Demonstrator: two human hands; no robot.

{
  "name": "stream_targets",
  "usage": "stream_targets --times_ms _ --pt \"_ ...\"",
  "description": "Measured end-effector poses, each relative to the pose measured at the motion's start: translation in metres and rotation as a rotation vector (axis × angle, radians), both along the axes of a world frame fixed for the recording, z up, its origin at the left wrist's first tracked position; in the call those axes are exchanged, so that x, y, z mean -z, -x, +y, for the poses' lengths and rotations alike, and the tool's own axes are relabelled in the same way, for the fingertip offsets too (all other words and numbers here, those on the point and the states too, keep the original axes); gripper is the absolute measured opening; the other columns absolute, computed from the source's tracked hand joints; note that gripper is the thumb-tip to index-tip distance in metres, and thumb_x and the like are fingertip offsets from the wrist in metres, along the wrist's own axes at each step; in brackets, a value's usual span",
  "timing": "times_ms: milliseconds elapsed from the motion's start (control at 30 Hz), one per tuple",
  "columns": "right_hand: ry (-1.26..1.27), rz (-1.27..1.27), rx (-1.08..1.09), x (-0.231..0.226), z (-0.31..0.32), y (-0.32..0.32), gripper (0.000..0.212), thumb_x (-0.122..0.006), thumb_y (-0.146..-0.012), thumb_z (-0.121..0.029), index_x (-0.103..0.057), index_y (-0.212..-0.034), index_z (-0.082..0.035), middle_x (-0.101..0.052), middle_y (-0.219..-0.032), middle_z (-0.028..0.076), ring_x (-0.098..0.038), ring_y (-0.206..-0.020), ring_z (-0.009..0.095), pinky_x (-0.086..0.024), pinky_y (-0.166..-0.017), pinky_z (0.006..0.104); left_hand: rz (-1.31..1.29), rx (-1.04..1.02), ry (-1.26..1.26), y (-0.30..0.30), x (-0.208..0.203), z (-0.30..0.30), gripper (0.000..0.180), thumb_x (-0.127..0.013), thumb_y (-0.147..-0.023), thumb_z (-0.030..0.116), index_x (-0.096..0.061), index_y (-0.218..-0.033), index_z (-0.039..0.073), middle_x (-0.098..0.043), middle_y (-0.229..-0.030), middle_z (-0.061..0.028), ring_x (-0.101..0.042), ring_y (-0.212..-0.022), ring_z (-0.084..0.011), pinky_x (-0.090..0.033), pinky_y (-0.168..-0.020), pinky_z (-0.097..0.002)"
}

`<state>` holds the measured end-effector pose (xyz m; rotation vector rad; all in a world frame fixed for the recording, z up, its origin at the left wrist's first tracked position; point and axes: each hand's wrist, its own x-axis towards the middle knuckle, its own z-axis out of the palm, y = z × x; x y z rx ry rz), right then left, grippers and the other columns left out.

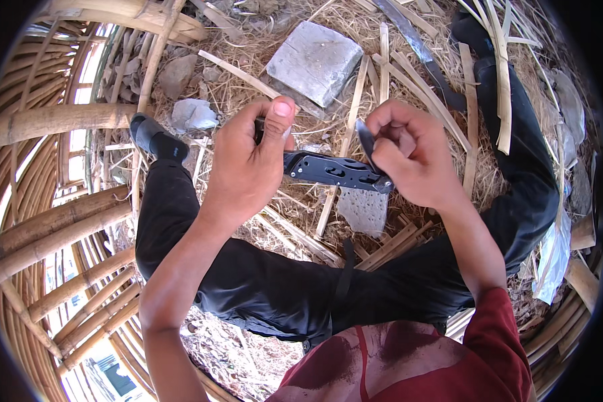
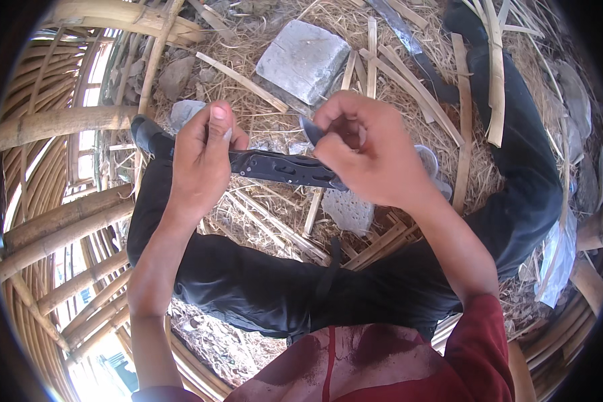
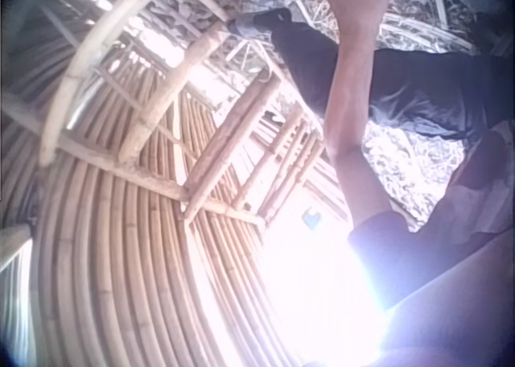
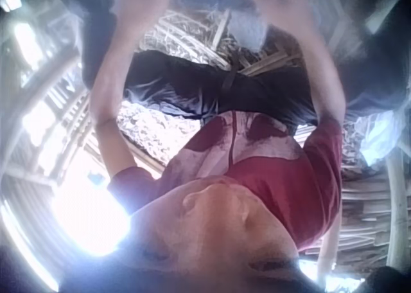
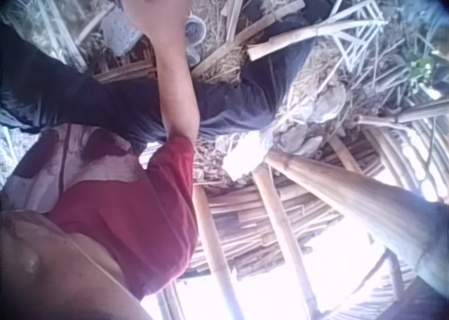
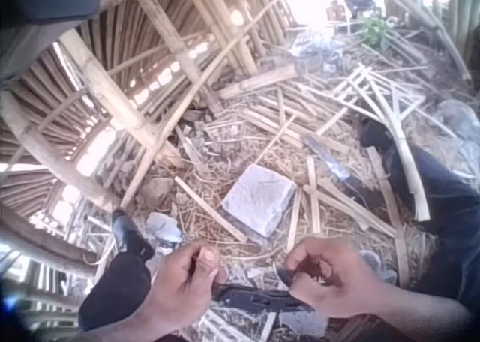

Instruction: The person shaves and tapers a bamboo stick using a knife against a stone and then uses a multi-tool to work on a small wooden component.

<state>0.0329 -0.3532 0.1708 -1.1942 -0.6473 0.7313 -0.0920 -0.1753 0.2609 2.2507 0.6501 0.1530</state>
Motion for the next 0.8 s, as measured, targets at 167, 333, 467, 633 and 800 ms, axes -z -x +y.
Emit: stream_targets --times_ms 167,333,467,633,800 --pt "-0.038 -0.039 0.008 -0.009 -0.006 -0.01 0.006 -0.06 -0.088 0.005 -0.06 -0.093 0.003 -0.061 -0.078 -0.001 -0.053 -0.066 0.001 -0.041 -0.055 0.0197 -0.014 -0.068 -0.027 0.002 0.001 -0.003 0.054 -0.041 -0.109 0.05 -0.059 -0.092 0.001 -0.057 -0.07 -0.0011 -0.049 -0.067 -0.0077 -0.041 -0.065 -0.0266" --pt "0.03 -0.074 0.013 -0.018 -0.011 -0.014 0.007 -0.063 -0.088 0.001 -0.06 -0.094 0.004 -0.061 -0.078 0.0 -0.057 -0.068 0.003 -0.045 -0.057 0.0208 -0.069 -0.096 -0.027 -0.002 0.0 -0.004 0.052 -0.043 -0.109 0.047 -0.06 -0.096 0.0 -0.055 -0.068 -0.0009 -0.049 -0.066 -0.0074 -0.041 -0.063 -0.0263" --pt "-0.033 -0.161 0.004 -0.013 -0.008 -0.006 0.016 -0.071 -0.086 -0.006 -0.059 -0.094 0.002 -0.063 -0.077 0.005 -0.062 -0.067 0.01 -0.049 -0.059 0.0267 0.013 -0.141 -0.053 -0.001 -0.002 -0.001 0.052 -0.043 -0.11 0.045 -0.061 -0.099 -0.002 -0.054 -0.068 -0.0009 -0.049 -0.065 -0.0075 -0.041 -0.062 -0.0261" --pt "0.208 -0.751 0.208 -0.022 -0.006 -0.001 0.026 -0.076 -0.081 -0.012 -0.056 -0.094 0.0 -0.062 -0.081 0.011 -0.061 -0.077 0.03 -0.05 -0.072 0.0414 -0.132 -0.109 -0.134 0.002 0.0 -0.006 0.046 -0.054 -0.106 0.042 -0.061 -0.092 -0.002 -0.057 -0.064 -0.0042 -0.052 -0.059 -0.0102 -0.042 -0.056 -0.0294" --pt "0.294 -0.999 0.426 -0.014 0.002 0.007 0.031 -0.075 -0.083 -0.013 -0.056 -0.103 0.0 -0.061 -0.095 0.013 -0.057 -0.088 0.036 -0.047 -0.077 0.0467 -0.167 -0.116 -0.231 -0.001 0.005 -0.009 0.043 -0.06 -0.104 0.038 -0.06 -0.088 -0.002 -0.056 -0.059 -0.0081 -0.054 -0.055 -0.0135 -0.043 -0.053 -0.0324"
